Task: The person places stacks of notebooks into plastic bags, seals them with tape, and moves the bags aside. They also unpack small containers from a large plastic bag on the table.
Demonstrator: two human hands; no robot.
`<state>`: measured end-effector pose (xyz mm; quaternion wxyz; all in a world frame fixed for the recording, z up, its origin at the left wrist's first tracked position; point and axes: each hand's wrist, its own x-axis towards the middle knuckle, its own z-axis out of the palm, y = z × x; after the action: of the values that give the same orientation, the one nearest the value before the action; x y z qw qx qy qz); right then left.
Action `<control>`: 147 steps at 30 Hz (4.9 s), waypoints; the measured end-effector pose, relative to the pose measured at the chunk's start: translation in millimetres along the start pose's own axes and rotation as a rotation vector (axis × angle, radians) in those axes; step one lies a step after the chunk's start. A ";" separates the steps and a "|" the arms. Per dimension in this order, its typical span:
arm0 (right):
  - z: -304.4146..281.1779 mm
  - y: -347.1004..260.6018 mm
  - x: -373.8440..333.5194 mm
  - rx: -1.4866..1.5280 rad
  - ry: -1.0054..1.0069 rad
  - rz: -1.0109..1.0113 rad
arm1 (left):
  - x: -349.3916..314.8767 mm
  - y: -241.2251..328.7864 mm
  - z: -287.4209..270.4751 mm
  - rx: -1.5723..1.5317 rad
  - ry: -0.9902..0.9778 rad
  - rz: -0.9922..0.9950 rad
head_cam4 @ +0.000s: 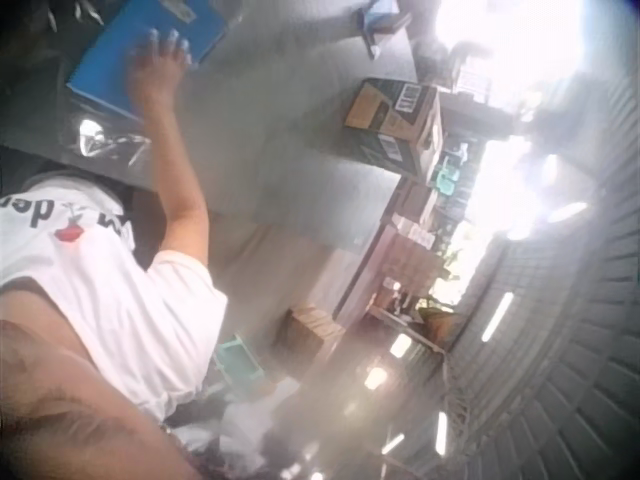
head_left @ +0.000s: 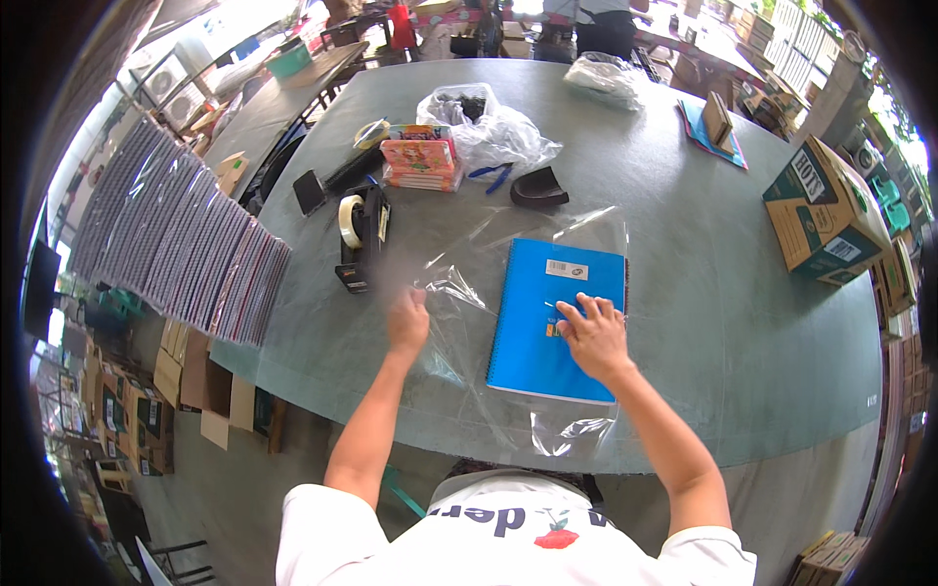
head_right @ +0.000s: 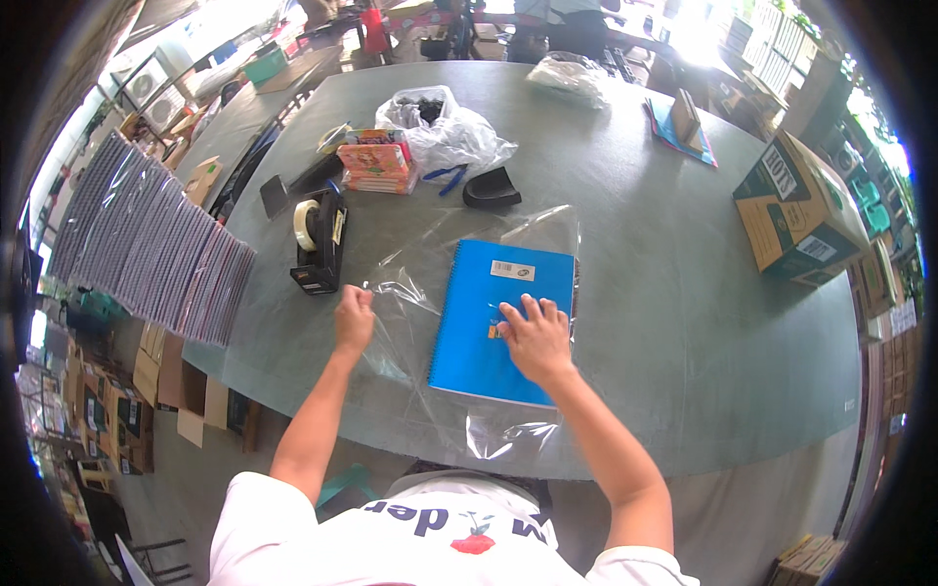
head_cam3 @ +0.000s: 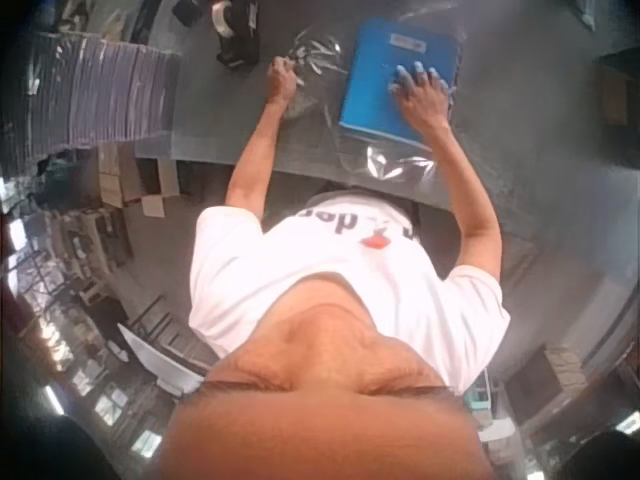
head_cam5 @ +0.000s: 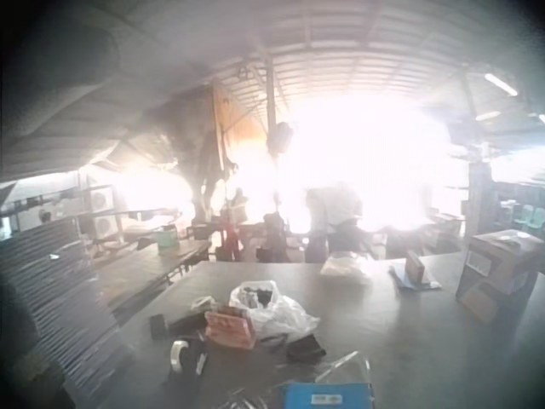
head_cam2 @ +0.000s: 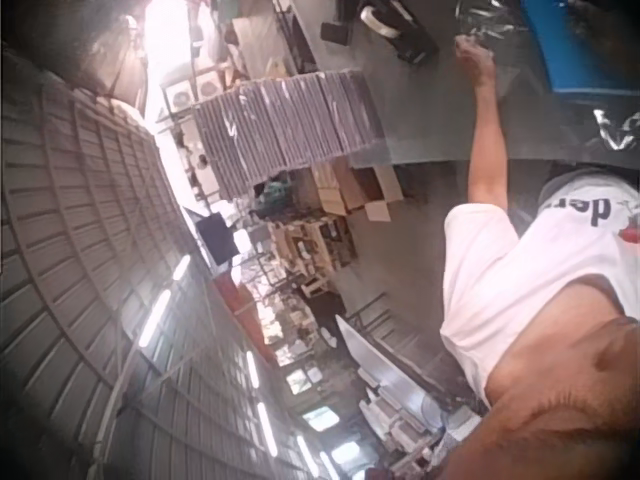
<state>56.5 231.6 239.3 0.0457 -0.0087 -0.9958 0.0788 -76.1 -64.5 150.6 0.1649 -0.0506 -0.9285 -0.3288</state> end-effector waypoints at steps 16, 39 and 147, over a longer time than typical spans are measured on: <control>-7.9 55.9 15.6 0.225 -0.366 -0.138 | -15.1 223.9 -7.1 -0.124 -1.169 0.360; -27.6 24.1 -3.3 -0.036 -0.200 -0.225 | 201.1 211.7 83.6 -1.418 -0.884 -0.475; -142.3 -3.0 -59.9 0.018 0.536 -0.335 | 59.8 349.7 -106.0 0.016 -0.703 1.714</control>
<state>129.3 249.3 374.4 0.3189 0.1352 -0.9352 0.0741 -32.6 140.4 455.8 0.0608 -0.8159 -0.5726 -0.0536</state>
